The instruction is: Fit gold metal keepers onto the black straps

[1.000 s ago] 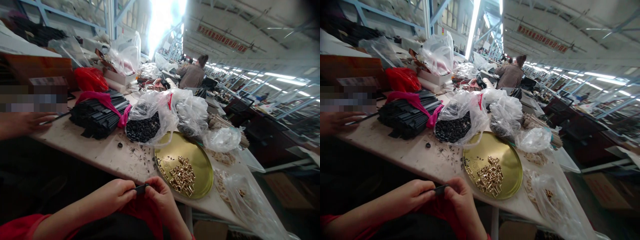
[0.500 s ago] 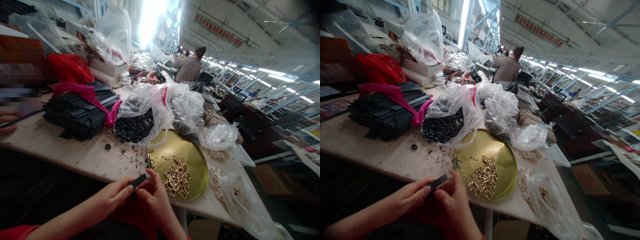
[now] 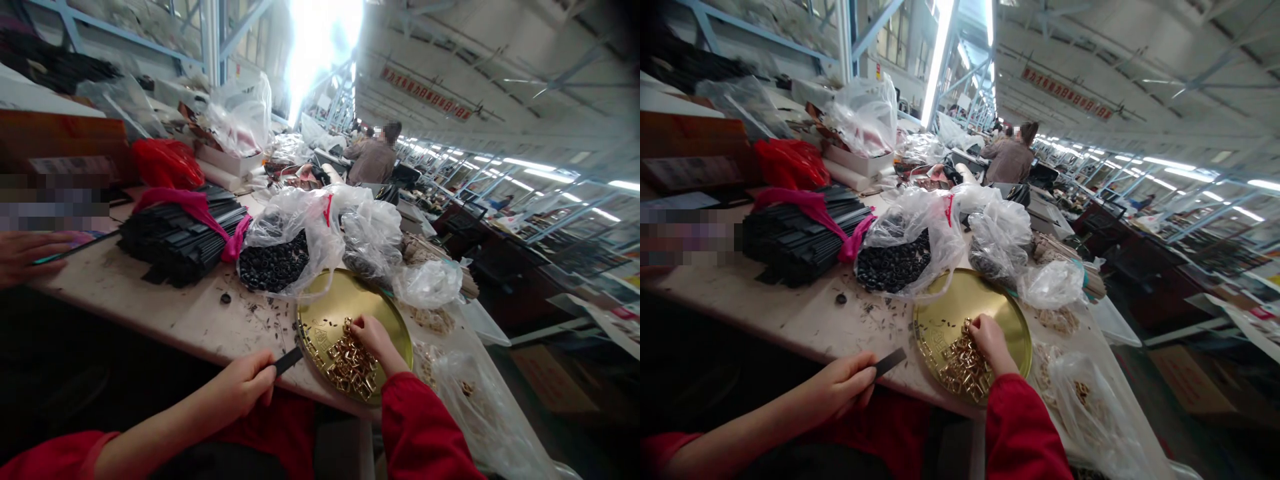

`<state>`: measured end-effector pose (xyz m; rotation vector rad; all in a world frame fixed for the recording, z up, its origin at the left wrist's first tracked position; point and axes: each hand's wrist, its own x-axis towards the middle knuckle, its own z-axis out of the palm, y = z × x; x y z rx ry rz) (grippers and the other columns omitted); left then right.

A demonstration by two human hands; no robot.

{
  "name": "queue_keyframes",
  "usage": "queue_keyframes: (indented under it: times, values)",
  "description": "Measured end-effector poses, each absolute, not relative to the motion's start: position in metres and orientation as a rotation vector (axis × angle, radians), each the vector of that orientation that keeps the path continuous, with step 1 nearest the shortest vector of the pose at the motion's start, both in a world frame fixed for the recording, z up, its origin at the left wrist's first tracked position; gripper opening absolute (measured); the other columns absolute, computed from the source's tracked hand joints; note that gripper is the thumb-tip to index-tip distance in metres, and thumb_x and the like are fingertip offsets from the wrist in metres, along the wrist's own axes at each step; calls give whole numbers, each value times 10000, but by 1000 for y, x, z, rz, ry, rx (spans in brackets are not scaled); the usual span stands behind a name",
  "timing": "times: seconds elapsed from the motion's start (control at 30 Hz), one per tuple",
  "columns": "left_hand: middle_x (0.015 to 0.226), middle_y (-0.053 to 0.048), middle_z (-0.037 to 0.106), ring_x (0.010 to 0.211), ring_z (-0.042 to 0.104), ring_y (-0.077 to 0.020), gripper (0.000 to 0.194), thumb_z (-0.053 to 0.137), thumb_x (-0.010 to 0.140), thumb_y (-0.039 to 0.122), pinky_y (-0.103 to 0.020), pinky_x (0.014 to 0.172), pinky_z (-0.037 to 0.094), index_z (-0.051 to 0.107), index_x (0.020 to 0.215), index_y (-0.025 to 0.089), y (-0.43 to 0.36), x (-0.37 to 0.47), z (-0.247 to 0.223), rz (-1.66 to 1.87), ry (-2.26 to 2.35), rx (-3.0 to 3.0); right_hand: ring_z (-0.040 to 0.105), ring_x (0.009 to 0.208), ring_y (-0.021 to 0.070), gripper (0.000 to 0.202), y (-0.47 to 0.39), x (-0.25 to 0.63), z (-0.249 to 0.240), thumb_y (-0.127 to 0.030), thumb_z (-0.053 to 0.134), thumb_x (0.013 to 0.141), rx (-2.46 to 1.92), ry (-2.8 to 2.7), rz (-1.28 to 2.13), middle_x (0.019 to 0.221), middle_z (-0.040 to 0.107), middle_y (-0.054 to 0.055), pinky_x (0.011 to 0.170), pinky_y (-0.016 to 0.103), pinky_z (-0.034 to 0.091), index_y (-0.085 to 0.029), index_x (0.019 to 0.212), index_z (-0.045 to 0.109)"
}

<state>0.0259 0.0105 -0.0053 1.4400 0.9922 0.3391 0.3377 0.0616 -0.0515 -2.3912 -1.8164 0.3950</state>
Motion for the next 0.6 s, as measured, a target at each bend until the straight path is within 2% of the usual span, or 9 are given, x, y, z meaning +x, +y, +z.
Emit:
queue_keyframes:
  times: [0.27,0.37,0.47,0.6]
  values:
    - [486,65,486,334,303,-68,217,365,722,414,-188,343,194,405,683,204,-2,25,-2,372,996,1397,590,861,166,217,73,334,-46,-315,529,855,-2435,-1917,484,995,604,48,760,369,490,-148,985,578]
    - [474,74,464,329,293,-65,222,368,720,421,-187,340,182,404,693,203,-5,22,-3,383,1011,1388,599,825,157,213,72,330,-40,-313,530,856,-2438,-1889,506,979,610,46,727,345,502,-149,981,582]
    - [488,76,448,349,305,-59,251,393,745,439,-185,351,193,406,676,198,-3,19,-7,449,1021,1434,605,761,141,200,65,324,-34,-310,524,856,-2378,-1860,513,880,632,26,686,312,500,-135,920,594]
    - [520,76,448,364,312,-54,280,411,780,450,-191,369,207,419,675,191,3,22,-6,524,1027,1475,610,762,128,209,52,317,-26,-254,445,860,-2289,-1833,448,832,664,29,671,231,460,-135,934,600]
